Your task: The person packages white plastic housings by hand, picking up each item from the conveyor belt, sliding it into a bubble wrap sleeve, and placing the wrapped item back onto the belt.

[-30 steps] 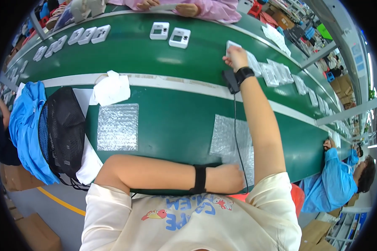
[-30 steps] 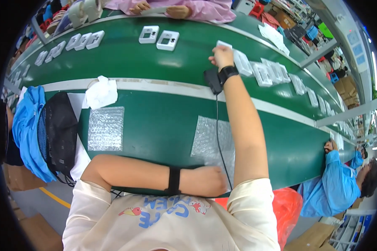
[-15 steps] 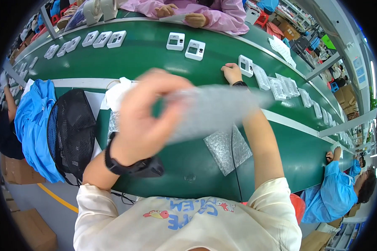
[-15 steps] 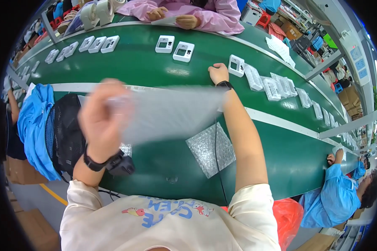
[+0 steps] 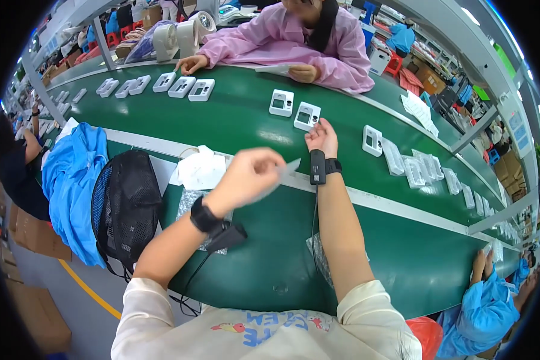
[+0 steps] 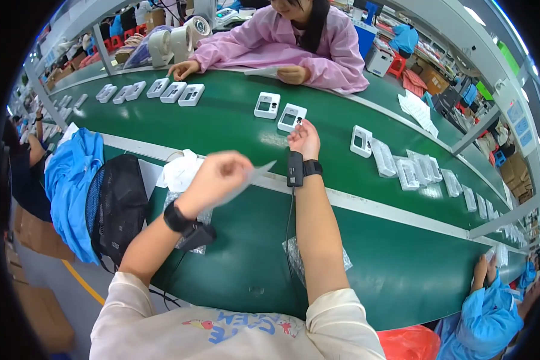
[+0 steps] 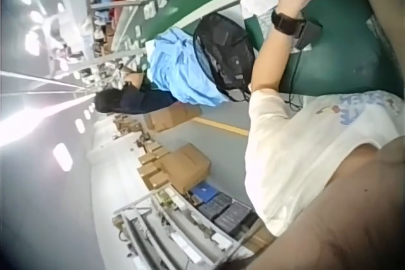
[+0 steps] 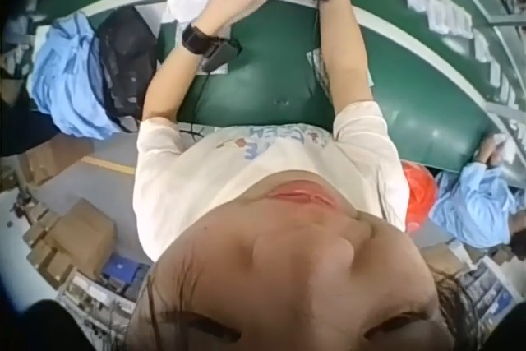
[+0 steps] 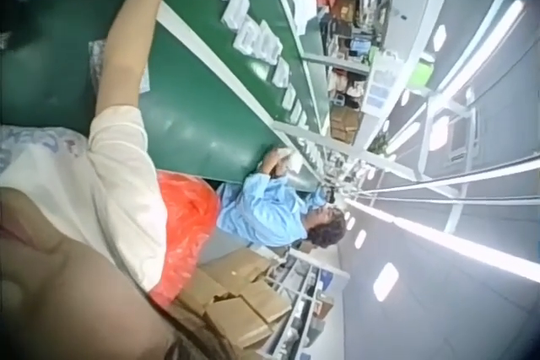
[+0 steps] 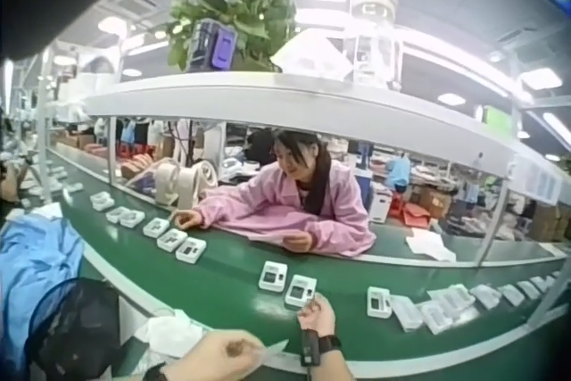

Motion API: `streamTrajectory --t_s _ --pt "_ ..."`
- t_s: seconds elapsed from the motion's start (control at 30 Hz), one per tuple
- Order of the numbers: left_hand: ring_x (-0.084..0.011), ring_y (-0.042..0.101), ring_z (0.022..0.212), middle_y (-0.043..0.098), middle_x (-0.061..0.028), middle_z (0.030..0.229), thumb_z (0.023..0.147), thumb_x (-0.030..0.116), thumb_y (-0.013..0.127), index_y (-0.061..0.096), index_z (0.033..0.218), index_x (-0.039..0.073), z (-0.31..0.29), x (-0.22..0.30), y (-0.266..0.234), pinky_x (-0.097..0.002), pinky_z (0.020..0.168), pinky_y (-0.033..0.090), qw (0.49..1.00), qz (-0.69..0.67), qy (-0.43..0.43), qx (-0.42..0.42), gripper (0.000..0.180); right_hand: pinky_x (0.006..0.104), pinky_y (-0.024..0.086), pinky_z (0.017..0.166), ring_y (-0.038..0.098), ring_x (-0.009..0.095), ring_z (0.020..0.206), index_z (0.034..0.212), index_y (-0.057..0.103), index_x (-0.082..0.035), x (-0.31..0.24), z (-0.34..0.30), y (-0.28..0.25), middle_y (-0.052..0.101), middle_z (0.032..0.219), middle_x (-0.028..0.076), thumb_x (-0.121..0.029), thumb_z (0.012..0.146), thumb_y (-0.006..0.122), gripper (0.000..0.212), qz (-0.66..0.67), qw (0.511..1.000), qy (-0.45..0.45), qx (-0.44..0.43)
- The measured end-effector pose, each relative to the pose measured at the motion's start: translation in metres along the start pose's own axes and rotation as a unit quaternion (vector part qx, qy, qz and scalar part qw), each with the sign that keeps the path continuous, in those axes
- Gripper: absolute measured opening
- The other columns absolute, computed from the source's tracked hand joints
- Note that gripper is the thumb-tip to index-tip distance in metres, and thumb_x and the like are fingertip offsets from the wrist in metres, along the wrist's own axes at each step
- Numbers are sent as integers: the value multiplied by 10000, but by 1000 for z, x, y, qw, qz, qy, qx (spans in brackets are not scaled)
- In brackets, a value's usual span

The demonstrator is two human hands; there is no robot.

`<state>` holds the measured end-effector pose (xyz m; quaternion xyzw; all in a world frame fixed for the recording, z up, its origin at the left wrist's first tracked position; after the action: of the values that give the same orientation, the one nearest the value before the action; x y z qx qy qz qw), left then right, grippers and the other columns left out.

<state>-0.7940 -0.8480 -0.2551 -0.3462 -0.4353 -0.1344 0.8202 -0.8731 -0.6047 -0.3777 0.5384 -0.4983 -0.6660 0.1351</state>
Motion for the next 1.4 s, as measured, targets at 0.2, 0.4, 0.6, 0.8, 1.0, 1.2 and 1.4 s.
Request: streamTrajectory --t_s 0.2,0.4,0.6,0.8,1.0,1.2,1.4 --pt "-165 584 689 608 -58 810 822 119 502 568 923 31 59 -77 19 -294 647 493 693 -681 -228 61 150 312 443 570 518 168 612 993 512 -59 -2 14 -5 544 725 62 -101 787 536 212 -57 997 -26 -45" --pt "-177 589 770 600 -75 903 837 106 479 539 1011 13 47 -150 37 -303 704 493 711 -668 -213 59 206 357 473 671 581 258 696 1077 499 -42 -10 -11 23 590 770 109 -144 788 547 310 -545 823 -149 -50" --pt "-147 569 812 569 -62 973 870 103 470 498 1071 36 49 -136 36 -291 711 481 770 -596 -181 137 214 406 462 720 589 362 774 1156 454 -32 -4 -4 29 607 853 198 -235 767 581 457 -785 571 -236 -54" --pt "-140 564 820 562 -62 974 879 107 479 489 1079 34 42 -146 15 -270 740 470 776 -568 -171 215 214 404 459 745 582 374 840 1011 554 -16 -24 -5 24 608 904 217 -229 735 608 352 -781 614 -114 28" --pt "-137 561 826 570 -67 954 879 86 482 481 1094 18 41 -159 -10 -260 737 465 766 -565 -135 275 225 407 462 747 578 395 808 832 595 26 -62 -4 -9 610 819 226 -162 692 609 235 -754 625 -169 111" --pt "-163 571 748 584 -62 857 833 27 488 537 1048 65 35 -108 -68 -260 672 474 898 -195 5 394 223 333 468 524 575 231 569 957 524 32 -62 3 -18 570 677 143 -76 659 559 319 -684 729 19 37" --pt "-193 537 611 583 -93 771 741 -14 526 610 974 92 39 -9 -14 -277 562 449 890 362 254 108 270 237 359 369 420 96 414 1083 457 16 -73 -13 17 538 703 78 -31 670 505 418 -480 874 68 -12"
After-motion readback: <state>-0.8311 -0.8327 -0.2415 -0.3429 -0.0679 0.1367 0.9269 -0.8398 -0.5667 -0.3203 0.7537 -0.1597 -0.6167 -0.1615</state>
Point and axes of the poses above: each hand's wrist, its own z-axis towards the middle knuckle, its own y-axis out of the palm, x = y × z, the point moved 7 cm from there along z, towards the middle knuckle
